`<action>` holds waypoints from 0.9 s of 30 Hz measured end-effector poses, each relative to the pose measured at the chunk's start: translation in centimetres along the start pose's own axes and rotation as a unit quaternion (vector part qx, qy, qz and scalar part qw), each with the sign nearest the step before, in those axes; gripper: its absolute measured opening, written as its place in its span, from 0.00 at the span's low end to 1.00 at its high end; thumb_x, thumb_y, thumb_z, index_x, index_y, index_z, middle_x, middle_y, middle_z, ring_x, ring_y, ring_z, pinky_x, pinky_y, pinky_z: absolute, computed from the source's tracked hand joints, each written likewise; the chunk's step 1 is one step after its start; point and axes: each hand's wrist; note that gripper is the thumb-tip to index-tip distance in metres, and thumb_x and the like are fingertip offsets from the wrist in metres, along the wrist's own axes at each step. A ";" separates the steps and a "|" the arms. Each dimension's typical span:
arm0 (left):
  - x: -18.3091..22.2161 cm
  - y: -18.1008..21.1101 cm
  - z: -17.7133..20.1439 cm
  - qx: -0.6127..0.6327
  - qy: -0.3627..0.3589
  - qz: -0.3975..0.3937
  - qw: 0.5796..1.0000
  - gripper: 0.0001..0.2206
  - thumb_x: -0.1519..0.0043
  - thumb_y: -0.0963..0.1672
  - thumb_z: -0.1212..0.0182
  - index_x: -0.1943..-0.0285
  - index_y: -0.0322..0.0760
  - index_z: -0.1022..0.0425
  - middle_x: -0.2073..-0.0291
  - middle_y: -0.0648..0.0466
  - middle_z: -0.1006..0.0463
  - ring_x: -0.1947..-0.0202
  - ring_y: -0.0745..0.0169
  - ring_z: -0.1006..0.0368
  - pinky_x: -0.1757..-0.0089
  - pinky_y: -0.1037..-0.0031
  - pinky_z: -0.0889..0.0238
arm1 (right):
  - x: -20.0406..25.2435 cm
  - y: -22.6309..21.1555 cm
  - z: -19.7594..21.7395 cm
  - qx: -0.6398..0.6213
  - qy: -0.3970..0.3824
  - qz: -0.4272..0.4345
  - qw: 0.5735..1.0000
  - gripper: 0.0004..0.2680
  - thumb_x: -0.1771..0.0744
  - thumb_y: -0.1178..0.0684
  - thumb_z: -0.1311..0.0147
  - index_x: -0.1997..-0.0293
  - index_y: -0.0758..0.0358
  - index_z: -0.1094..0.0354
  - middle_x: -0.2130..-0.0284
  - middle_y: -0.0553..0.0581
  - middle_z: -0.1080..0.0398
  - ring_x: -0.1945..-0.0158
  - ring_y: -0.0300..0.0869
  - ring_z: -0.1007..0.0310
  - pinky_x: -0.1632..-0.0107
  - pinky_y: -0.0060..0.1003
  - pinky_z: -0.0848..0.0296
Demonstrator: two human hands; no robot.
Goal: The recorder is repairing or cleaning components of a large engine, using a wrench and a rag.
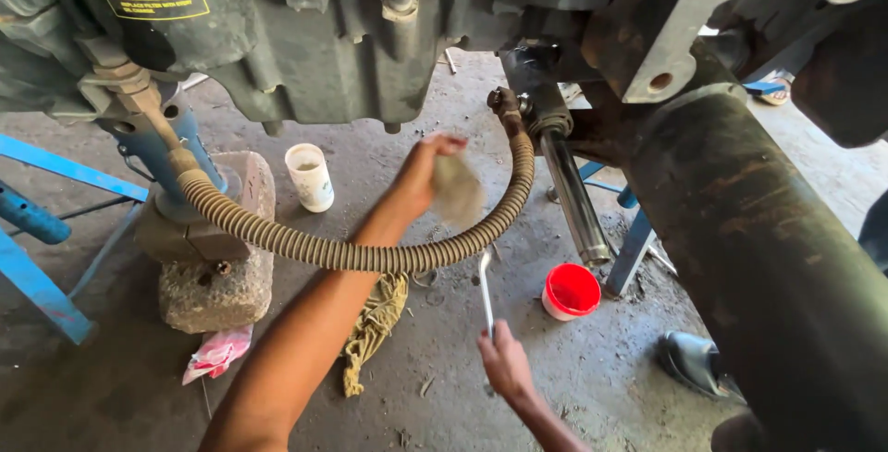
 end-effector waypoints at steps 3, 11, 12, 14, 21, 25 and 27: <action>2.2 3.6 -5.4 0.015 0.050 -0.229 0.972 0.13 0.36 0.40 0.51 0.46 0.27 0.26 0.50 0.47 0.21 0.48 0.58 0.29 0.45 0.70 0.38 | -0.2 1.3 -0.1 0.095 -0.068 -0.093 0.989 0.10 0.33 0.46 0.47 0.53 0.60 0.37 0.71 0.68 0.24 0.64 0.60 0.22 0.59 0.53 0.28; 6.2 8.3 -10.4 0.004 0.033 -0.409 0.912 0.15 0.27 0.43 0.50 0.35 0.30 0.31 0.31 0.44 0.32 0.28 0.54 0.39 0.31 0.68 0.48 | -6.4 -2.5 3.2 -0.058 -0.084 -0.007 0.995 0.12 0.34 0.49 0.46 0.49 0.64 0.32 0.59 0.62 0.24 0.56 0.49 0.22 0.57 0.43 0.26; 5.7 8.1 -9.7 -0.050 -0.014 -0.432 0.900 0.15 0.26 0.44 0.50 0.35 0.31 0.29 0.28 0.44 0.32 0.24 0.54 0.41 0.28 0.68 0.51 | -7.1 -3.9 3.8 -0.192 -0.120 -0.069 0.972 0.11 0.33 0.50 0.49 0.48 0.63 0.32 0.60 0.59 0.23 0.58 0.45 0.21 0.61 0.41 0.27; 4.7 9.1 -9.6 -0.112 -0.019 -0.421 0.900 0.14 0.26 0.45 0.49 0.38 0.32 0.27 0.30 0.44 0.30 0.27 0.53 0.38 0.32 0.68 0.46 | -7.5 -7.8 5.9 -0.231 -0.129 -0.075 0.962 0.10 0.32 0.51 0.50 0.49 0.63 0.31 0.60 0.56 0.22 0.59 0.42 0.22 0.60 0.38 0.26; 3.3 10.2 -10.3 -0.302 0.086 -0.313 0.896 0.09 0.30 0.45 0.45 0.50 0.37 0.22 0.58 0.46 0.16 0.56 0.56 0.18 0.54 0.69 0.29 | -9.7 -13.2 10.0 -0.445 -0.089 -0.021 0.891 0.08 0.30 0.52 0.49 0.51 0.64 0.30 0.65 0.56 0.26 0.66 0.41 0.27 0.61 0.36 0.29; 2.3 5.8 -6.2 -0.280 0.098 -0.282 0.912 0.11 0.31 0.41 0.52 0.52 0.40 0.20 0.59 0.48 0.17 0.57 0.55 0.19 0.54 0.69 0.30 | -5.4 -15.6 12.6 -0.466 -0.056 -0.029 0.883 0.07 0.30 0.52 0.50 0.51 0.62 0.32 0.62 0.55 0.24 0.63 0.38 0.26 0.59 0.35 0.27; 4.0 4.7 -7.4 -0.238 0.013 -0.184 0.954 0.10 0.33 0.42 0.50 0.51 0.37 0.22 0.59 0.46 0.17 0.58 0.54 0.19 0.55 0.68 0.28 | -2.1 -15.4 14.4 -0.428 -0.058 -0.042 0.901 0.08 0.30 0.51 0.51 0.50 0.62 0.31 0.61 0.55 0.23 0.62 0.38 0.25 0.58 0.35 0.26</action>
Point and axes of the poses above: each hand's wrist, its own x-axis away from the middle knuckle, its own z-axis out of the back of the hand, y = z × x
